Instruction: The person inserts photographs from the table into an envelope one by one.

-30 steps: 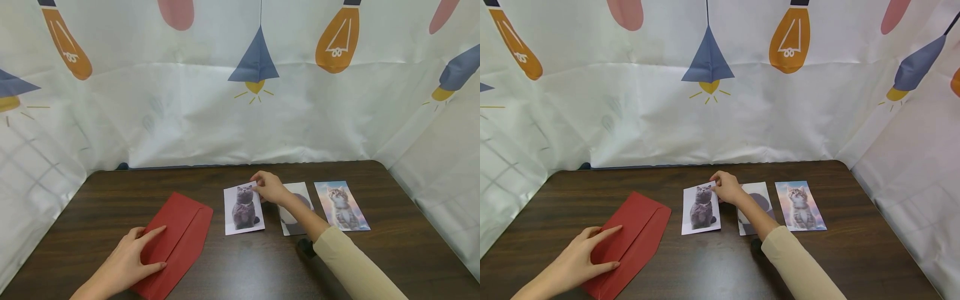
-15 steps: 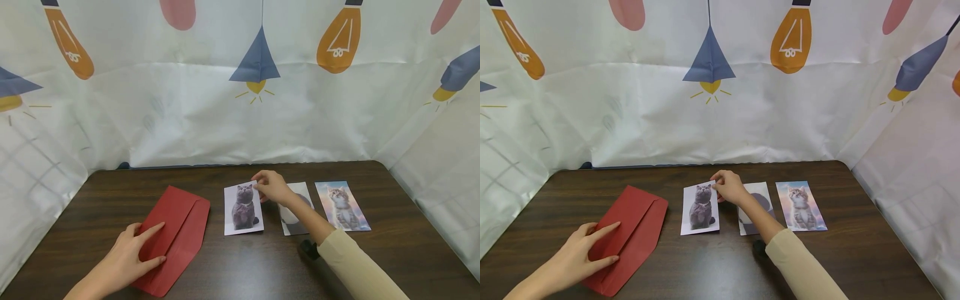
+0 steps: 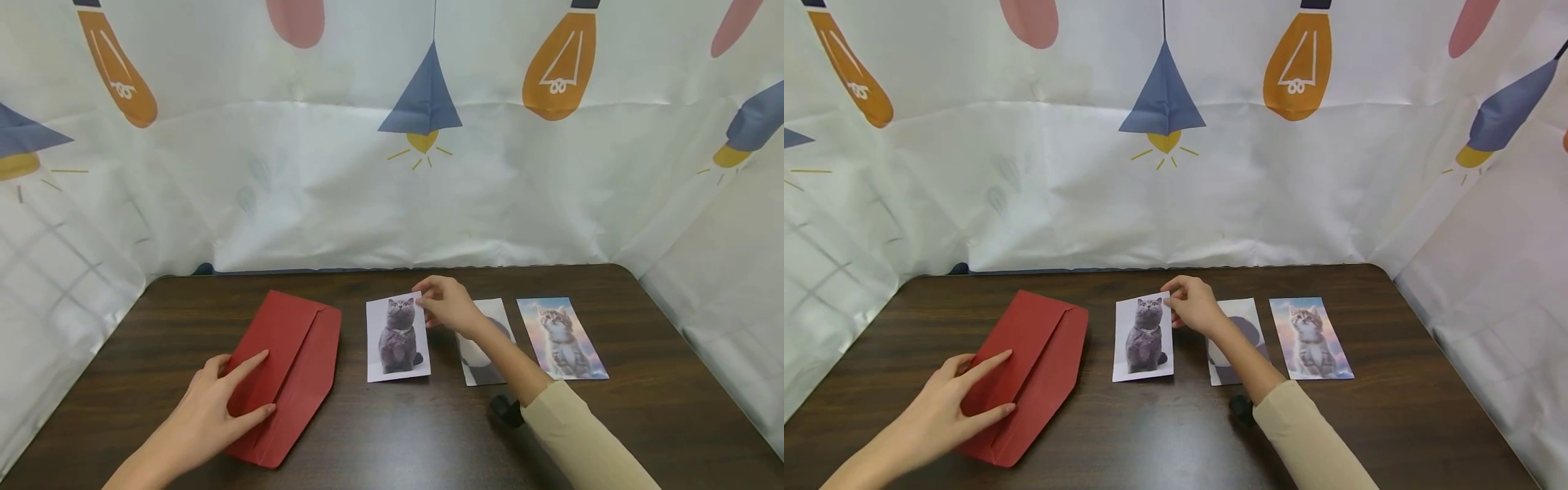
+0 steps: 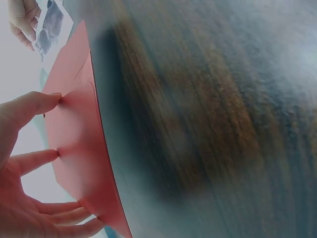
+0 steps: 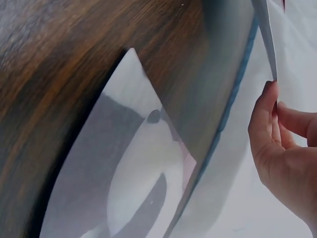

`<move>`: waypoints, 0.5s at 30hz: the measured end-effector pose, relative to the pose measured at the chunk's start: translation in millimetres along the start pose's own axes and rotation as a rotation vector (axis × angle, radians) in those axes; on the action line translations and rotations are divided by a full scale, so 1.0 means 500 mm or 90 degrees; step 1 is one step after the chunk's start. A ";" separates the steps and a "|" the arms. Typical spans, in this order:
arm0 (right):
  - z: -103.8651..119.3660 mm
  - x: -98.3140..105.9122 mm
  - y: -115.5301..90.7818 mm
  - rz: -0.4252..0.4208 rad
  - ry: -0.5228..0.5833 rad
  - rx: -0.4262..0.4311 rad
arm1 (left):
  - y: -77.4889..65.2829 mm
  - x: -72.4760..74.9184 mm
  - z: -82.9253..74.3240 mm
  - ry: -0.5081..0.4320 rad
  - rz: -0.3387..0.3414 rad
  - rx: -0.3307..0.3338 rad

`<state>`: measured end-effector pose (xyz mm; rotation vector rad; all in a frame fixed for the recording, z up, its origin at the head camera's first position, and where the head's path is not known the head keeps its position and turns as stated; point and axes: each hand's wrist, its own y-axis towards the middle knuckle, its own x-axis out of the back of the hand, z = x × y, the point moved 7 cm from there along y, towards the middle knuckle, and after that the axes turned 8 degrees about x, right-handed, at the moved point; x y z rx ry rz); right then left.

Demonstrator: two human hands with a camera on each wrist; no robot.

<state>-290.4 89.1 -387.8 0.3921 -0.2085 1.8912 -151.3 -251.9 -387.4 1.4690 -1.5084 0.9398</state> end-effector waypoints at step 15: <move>0.019 -0.001 -0.003 -0.004 0.048 0.016 | 0.020 0.010 -0.028 0.000 -0.029 -0.007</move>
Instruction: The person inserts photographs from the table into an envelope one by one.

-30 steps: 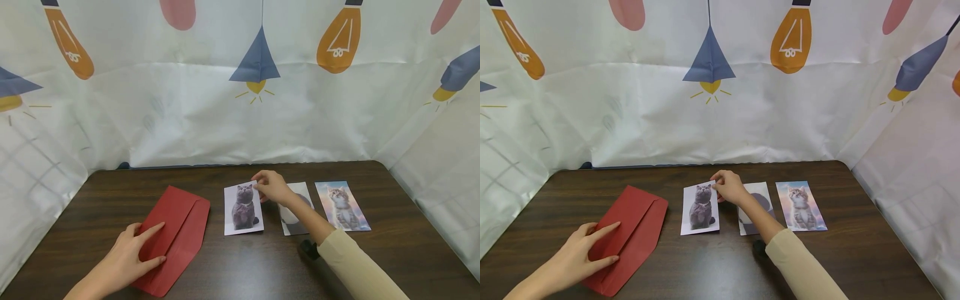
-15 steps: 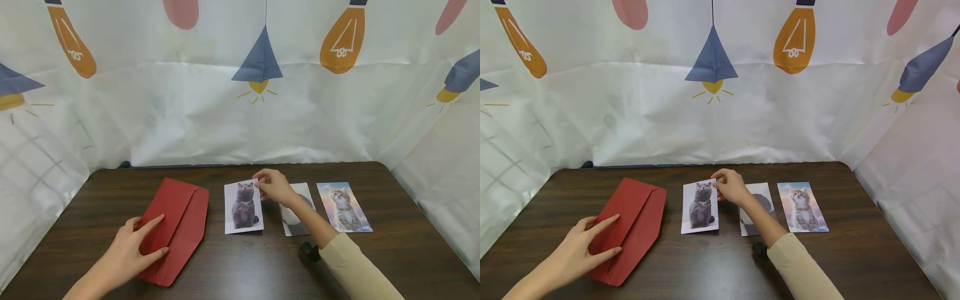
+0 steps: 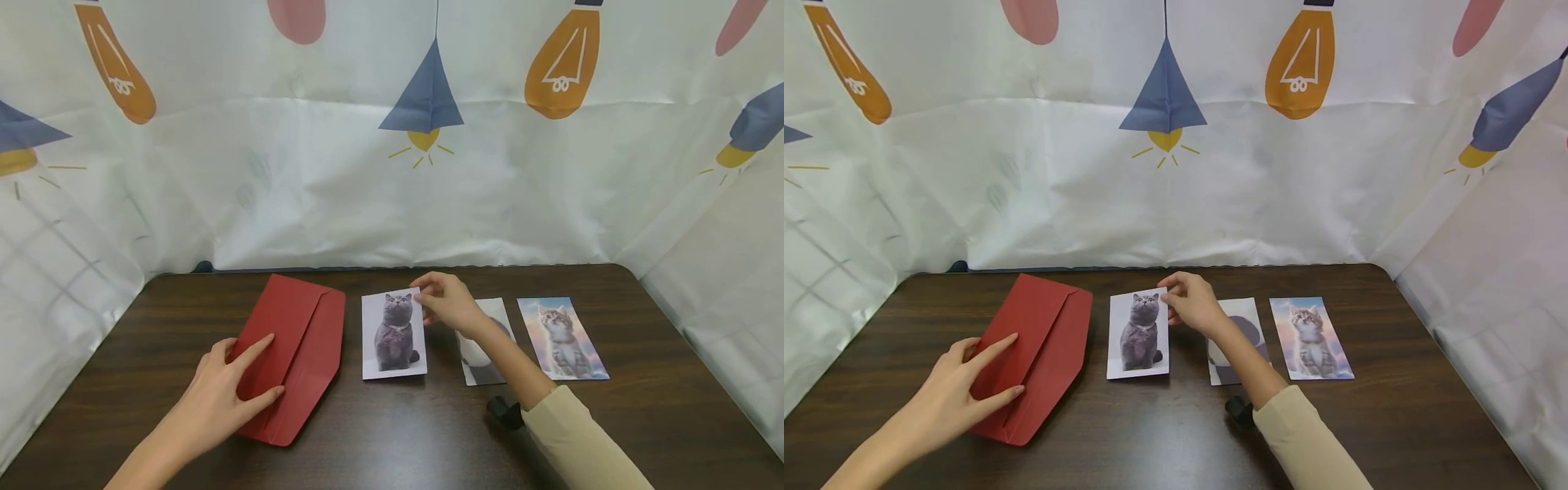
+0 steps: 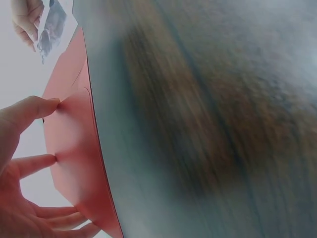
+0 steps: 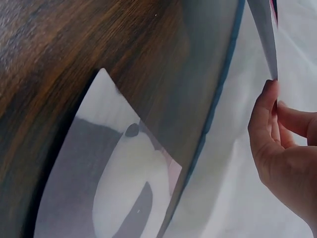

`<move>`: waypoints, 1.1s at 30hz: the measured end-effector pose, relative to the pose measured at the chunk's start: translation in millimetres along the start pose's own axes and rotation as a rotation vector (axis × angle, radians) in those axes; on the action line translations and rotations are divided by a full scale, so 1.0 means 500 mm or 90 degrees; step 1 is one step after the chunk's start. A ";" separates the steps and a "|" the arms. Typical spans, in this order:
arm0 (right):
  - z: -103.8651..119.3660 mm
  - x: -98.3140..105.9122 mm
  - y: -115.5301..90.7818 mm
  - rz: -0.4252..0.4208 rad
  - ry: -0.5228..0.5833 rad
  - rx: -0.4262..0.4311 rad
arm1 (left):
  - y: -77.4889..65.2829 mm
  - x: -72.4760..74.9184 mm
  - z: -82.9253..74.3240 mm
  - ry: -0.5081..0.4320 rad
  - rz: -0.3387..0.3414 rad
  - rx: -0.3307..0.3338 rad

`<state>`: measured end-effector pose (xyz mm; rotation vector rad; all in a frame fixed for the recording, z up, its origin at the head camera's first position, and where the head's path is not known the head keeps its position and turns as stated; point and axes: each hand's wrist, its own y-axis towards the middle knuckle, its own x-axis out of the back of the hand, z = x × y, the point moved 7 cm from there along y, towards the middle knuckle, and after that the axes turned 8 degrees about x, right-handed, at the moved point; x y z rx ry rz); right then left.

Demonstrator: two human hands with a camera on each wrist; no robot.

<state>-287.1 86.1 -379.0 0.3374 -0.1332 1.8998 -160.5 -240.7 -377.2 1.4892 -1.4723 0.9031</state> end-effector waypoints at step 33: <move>0.008 0.016 -0.025 -0.027 0.053 0.014 | 0.038 -0.004 -0.055 -0.016 -0.040 -0.004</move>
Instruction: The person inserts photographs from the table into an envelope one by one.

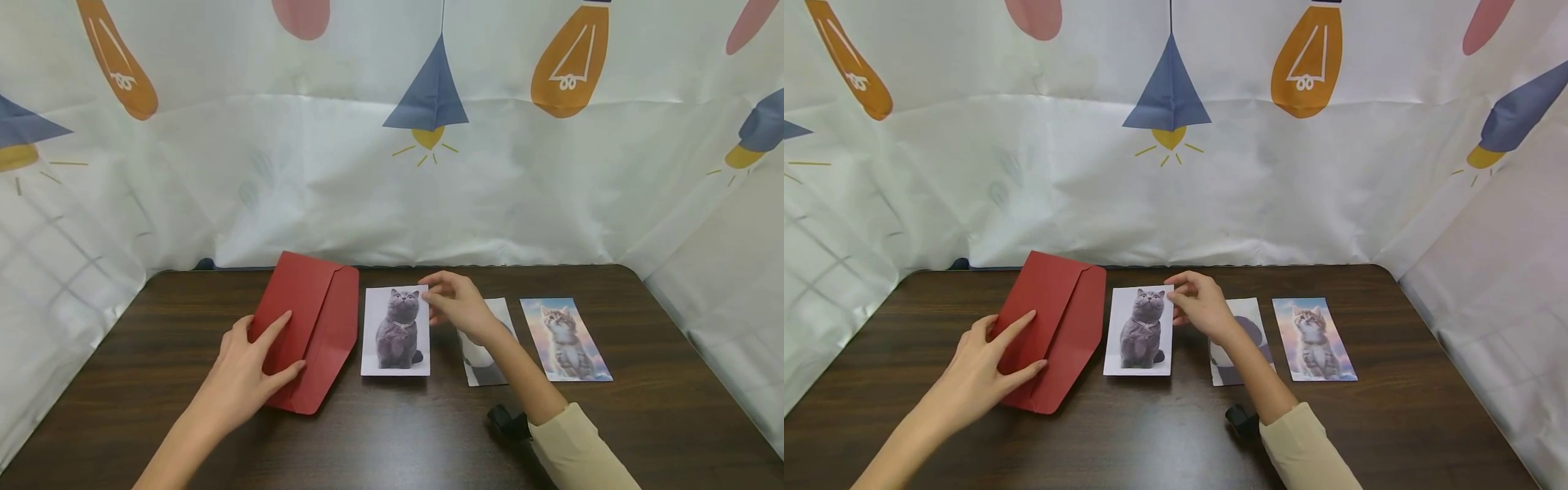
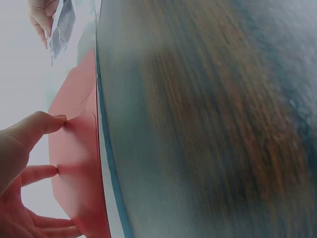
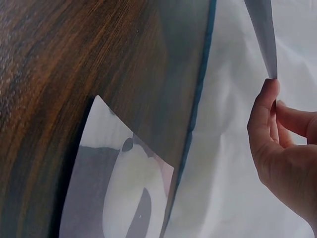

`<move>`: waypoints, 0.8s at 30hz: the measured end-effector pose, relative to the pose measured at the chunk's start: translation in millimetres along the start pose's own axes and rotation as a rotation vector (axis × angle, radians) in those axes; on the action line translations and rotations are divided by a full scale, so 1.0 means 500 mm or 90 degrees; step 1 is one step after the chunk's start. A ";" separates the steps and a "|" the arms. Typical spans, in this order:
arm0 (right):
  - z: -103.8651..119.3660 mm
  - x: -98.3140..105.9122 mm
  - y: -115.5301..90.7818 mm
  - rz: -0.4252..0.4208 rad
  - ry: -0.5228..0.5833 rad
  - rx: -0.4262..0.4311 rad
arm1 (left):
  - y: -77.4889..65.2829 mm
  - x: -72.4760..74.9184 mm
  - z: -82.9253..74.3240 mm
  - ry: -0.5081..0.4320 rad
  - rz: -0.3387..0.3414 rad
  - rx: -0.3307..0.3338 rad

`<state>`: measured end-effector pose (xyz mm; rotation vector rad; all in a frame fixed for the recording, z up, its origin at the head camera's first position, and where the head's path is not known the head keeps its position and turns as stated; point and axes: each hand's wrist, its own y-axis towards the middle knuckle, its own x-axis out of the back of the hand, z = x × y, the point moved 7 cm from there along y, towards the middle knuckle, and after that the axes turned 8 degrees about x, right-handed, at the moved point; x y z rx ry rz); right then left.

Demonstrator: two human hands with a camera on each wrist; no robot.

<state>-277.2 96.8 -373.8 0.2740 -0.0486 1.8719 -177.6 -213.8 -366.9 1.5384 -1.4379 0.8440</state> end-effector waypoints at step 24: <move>0.007 0.003 -0.010 -0.006 0.019 0.001 | 0.012 -0.008 -0.038 -0.017 0.001 -0.004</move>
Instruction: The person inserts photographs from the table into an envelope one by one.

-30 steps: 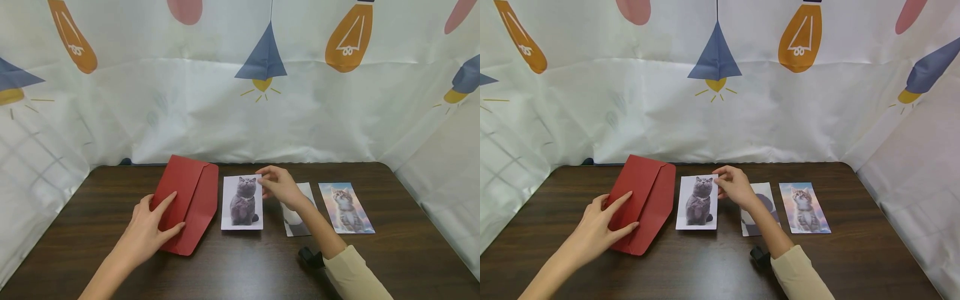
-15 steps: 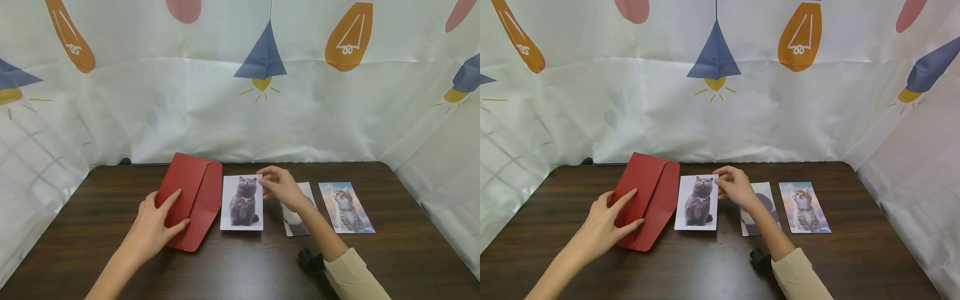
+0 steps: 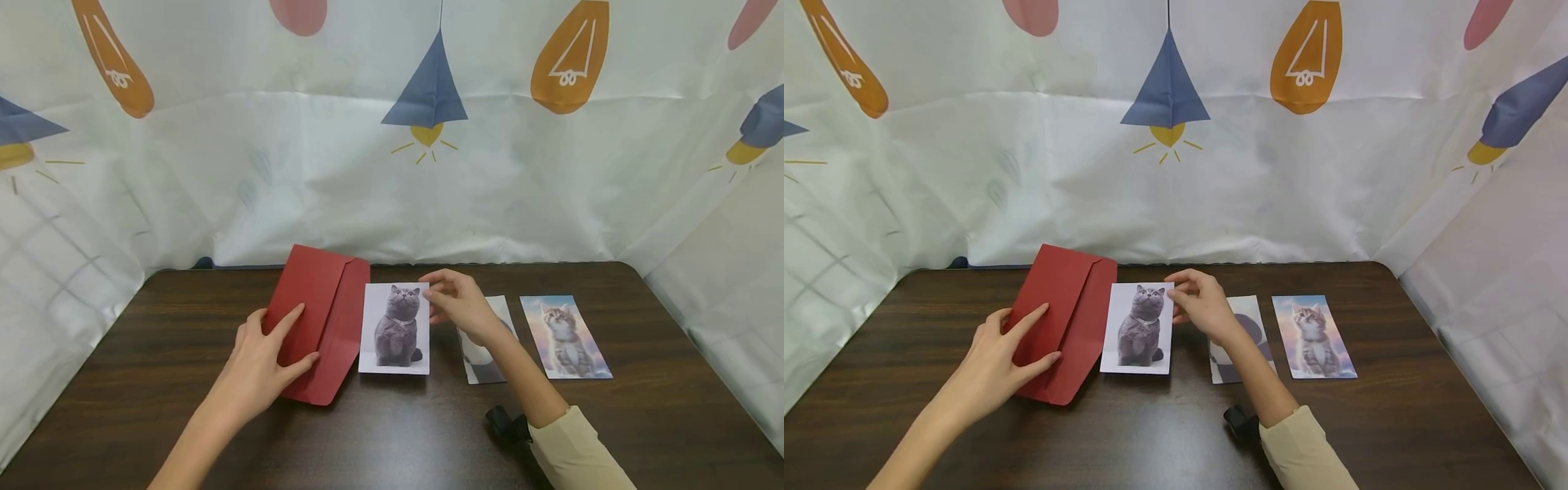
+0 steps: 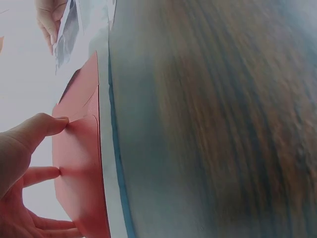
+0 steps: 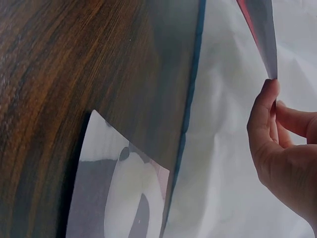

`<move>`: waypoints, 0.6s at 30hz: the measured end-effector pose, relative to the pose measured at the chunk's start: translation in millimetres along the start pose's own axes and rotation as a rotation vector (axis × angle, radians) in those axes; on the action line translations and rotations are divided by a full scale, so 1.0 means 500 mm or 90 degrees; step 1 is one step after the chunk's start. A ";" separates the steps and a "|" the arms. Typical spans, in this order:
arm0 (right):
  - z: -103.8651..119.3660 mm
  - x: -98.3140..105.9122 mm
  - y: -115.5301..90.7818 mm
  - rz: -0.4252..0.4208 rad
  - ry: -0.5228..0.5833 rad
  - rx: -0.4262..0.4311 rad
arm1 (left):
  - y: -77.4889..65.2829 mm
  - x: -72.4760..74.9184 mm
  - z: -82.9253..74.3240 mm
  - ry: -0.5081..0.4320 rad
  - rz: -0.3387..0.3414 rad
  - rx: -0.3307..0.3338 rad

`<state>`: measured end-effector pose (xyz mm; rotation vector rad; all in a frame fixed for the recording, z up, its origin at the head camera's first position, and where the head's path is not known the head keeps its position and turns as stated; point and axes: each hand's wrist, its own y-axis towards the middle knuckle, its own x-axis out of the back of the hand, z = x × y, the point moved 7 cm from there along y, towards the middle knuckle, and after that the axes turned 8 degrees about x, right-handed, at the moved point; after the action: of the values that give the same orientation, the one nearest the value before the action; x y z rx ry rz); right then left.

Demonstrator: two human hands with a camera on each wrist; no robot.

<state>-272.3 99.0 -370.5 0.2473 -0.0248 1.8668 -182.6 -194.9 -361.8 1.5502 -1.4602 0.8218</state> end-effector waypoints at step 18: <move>-0.006 0.001 0.005 -0.027 0.012 0.000 | 0.013 -0.006 -0.032 -0.015 -0.006 -0.008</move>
<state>-275.3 98.9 -373.0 0.2279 -0.0061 1.8275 -188.1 -179.0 -356.6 1.5614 -1.4709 0.7894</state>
